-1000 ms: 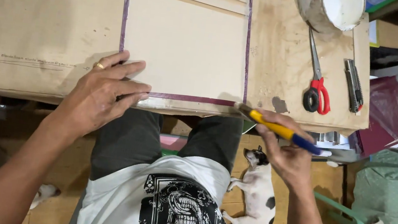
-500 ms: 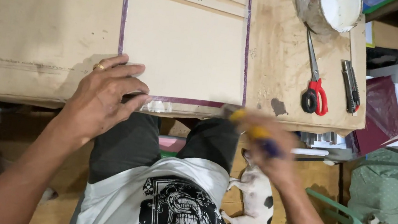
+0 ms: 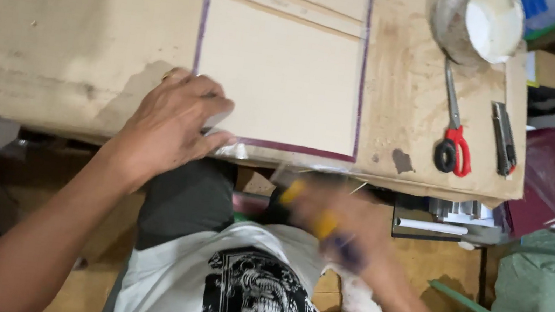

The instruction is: Wrapping a book cover in protective plastic film, smoothing it out, and trimming the edges.

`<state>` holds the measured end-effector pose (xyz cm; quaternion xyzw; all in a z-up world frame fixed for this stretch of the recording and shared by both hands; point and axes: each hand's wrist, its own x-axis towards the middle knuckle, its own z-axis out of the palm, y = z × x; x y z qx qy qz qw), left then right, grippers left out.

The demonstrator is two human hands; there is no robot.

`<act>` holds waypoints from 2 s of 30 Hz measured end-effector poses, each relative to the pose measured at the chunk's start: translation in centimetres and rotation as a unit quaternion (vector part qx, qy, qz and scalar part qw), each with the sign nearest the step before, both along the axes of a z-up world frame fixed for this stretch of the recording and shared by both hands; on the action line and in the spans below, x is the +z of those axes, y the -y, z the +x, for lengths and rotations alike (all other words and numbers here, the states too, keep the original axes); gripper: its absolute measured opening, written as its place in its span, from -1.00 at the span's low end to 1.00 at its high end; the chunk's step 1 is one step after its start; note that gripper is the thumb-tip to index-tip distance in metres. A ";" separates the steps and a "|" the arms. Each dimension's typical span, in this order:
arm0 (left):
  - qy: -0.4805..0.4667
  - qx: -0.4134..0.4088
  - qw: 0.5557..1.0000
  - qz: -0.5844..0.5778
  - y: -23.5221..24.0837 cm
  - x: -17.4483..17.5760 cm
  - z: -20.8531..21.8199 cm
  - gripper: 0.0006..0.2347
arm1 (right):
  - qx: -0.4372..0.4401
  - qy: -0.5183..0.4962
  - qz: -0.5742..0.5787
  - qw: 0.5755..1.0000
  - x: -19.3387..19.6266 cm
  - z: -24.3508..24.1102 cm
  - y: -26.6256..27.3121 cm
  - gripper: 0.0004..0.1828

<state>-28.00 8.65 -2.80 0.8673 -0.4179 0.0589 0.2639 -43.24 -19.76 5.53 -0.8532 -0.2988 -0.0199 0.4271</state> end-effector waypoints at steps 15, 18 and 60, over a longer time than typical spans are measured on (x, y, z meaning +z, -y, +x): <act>-0.101 0.029 0.994 -0.005 1.8 -0.2 4.3 -0.86 | -0.234 -0.284 0.605 0.706 -4.9 -0.9 -0.2 -0.66; -0.096 0.039 0.993 0.060 3.1 2.2 4.6 -0.83 | -0.245 -0.298 0.586 0.713 -9.3 -2.1 1.7 -0.52; -0.171 0.078 0.969 0.162 4.9 1.9 7.4 -0.57 | 0.017 0.333 -0.135 0.933 -5.9 -1.8 -6.4 -0.79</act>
